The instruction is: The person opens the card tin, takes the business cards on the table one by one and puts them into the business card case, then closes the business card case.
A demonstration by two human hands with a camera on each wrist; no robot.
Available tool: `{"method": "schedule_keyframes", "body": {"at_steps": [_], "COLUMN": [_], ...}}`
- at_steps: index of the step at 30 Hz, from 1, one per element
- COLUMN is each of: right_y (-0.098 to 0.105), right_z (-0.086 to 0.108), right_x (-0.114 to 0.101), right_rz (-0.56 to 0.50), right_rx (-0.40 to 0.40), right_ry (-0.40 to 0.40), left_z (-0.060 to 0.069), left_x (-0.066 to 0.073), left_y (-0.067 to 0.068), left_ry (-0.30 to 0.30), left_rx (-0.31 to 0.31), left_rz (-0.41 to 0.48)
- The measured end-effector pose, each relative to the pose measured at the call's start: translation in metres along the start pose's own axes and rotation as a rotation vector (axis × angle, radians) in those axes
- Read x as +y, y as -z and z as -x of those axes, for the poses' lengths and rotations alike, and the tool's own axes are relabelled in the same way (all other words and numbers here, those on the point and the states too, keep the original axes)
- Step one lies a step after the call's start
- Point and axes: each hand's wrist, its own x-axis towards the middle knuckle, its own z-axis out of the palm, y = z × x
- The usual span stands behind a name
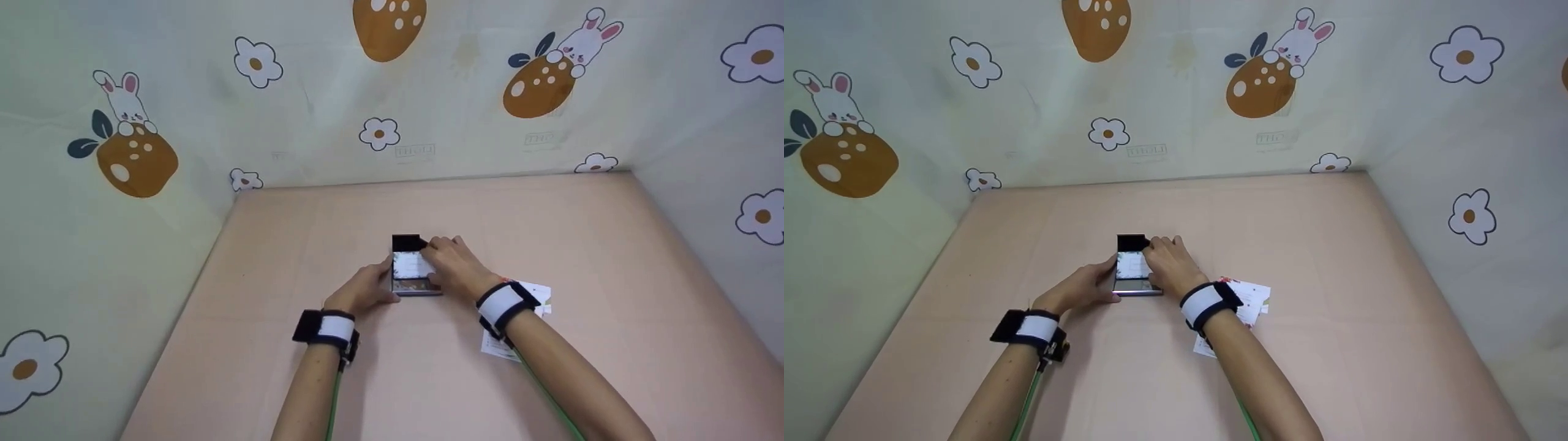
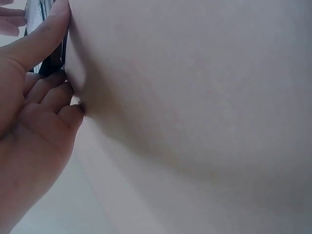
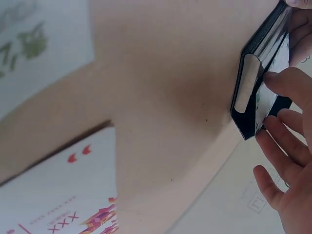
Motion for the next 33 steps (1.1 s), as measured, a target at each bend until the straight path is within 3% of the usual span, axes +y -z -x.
{"method": "schedule_keyframes", "body": {"at_steps": [6,22,27,33], "right_y": [-0.002,-0.006,-0.009,-0.013], "right_z": [-0.001,0.004,0.006,0.012], "right_x": [0.0,-0.001,-0.006,-0.018], "right_rz": [-0.013,-0.077,-0.071,-0.048], "right_rx": [-0.035,-0.021,0.002,-0.036], "right_ry": [-0.018,-0.021,0.011,0.029], "left_z": [-0.002,-0.002,-0.002,-0.001], "left_x": [0.0,0.002,0.002,-0.001], "left_y": [0.0,-0.001,0.001,0.002], "left_ry": [-0.011,0.027,0.008,-0.017], "left_rx": [-0.007,-0.013,-0.013,-0.014], "left_rz": [0.002,-0.011,-0.003,-0.018]}}
